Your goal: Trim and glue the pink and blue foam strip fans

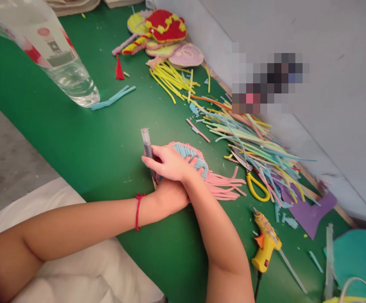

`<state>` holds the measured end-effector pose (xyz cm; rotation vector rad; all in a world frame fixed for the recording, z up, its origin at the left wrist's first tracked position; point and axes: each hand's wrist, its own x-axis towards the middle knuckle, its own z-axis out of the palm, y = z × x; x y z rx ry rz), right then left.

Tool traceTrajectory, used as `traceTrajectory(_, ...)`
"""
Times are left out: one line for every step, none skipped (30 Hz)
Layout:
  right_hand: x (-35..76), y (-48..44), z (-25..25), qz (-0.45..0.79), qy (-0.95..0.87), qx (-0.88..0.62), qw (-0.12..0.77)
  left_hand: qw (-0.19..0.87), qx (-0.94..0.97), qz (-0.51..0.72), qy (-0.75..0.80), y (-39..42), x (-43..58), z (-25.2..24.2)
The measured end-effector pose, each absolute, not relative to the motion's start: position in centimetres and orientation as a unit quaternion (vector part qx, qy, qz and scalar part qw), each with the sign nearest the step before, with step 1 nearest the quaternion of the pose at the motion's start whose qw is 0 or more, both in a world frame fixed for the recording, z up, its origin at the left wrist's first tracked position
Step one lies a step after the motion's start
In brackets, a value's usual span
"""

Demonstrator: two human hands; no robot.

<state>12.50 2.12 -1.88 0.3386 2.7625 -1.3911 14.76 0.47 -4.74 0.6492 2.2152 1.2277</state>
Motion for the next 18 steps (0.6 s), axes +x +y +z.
traceTrajectory(12.5,2.1,-1.9,-0.441,0.891,0.107,0.02,0.262,0.236,0.453,0.819,0.7,14.7,-4.8)
traceTrajectory(12.4,2.1,-1.9,-0.431,0.895,0.11,0.018,0.262,0.235,0.453,0.819,0.8,14.6,-4.8)
traceTrajectory(12.4,2.1,-1.9,-0.423,0.898,0.117,0.01,0.263,0.234,0.453,0.819,0.8,14.5,-4.8)
traceTrajectory(12.4,2.1,-1.8,-0.421,0.898,0.126,-0.005,0.264,0.234,0.453,0.819,0.9,14.4,-4.8)
traceTrajectory(12.4,2.2,-1.8,-0.425,0.895,0.133,-0.021,0.265,0.234,0.454,0.818,0.9,14.4,-4.8)
traceTrajectory(12.5,2.2,-1.7,-0.435,0.89,0.135,-0.034,0.266,0.234,0.455,0.817,0.9,14.5,-4.8)
traceTrajectory(12.5,2.2,-1.7,-0.448,0.883,0.133,-0.04,0.266,0.233,0.455,0.817,1.0,14.5,-4.7)
traceTrajectory(12.6,2.3,-1.7,-0.459,0.879,0.127,-0.036,0.266,0.233,0.456,0.817,1.0,14.5,-4.6)
traceTrajectory(12.6,2.3,-1.6,-0.466,0.876,0.118,-0.026,0.267,0.232,0.456,0.816,1.1,14.5,-4.5)
traceTrajectory(12.6,2.3,-1.7,-0.468,0.877,0.109,-0.012,0.267,0.232,0.456,0.816,1.2,14.5,-4.4)
traceTrajectory(12.7,2.3,-1.7,-0.466,0.879,0.101,0.001,0.268,0.231,0.457,0.816,1.2,14.4,-4.3)
traceTrajectory(12.7,2.3,-1.7,-0.461,0.882,0.093,0.012,0.269,0.231,0.456,0.816,1.2,14.3,-4.1)
traceTrajectory(12.6,2.3,-1.7,-0.456,0.886,0.086,0.021,0.27,0.231,0.456,0.816,1.1,14.2,-4.0)
traceTrajectory(12.6,2.3,-1.8,-0.45,0.889,0.08,0.028,0.272,0.232,0.455,0.815,1.0,14.1,-3.9)
traceTrajectory(12.6,2.3,-1.8,-0.445,0.892,0.075,0.034,0.274,0.233,0.455,0.815,0.7,14.0,-3.8)
traceTrajectory(12.6,2.2,-1.8,-0.439,0.895,0.07,0.04,0.276,0.234,0.453,0.814,0.4,13.9,-3.8)
traceTrajectory(12.5,2.2,-1.7,-0.434,0.897,0.066,0.045,0.279,0.236,0.452,0.814,-0.1,13.8,-3.7)
traceTrajectory(12.5,2.2,-1.7,-0.429,0.9,0.062,0.051,0.281,0.238,0.45,0.813,-0.6,13.8,-3.7)
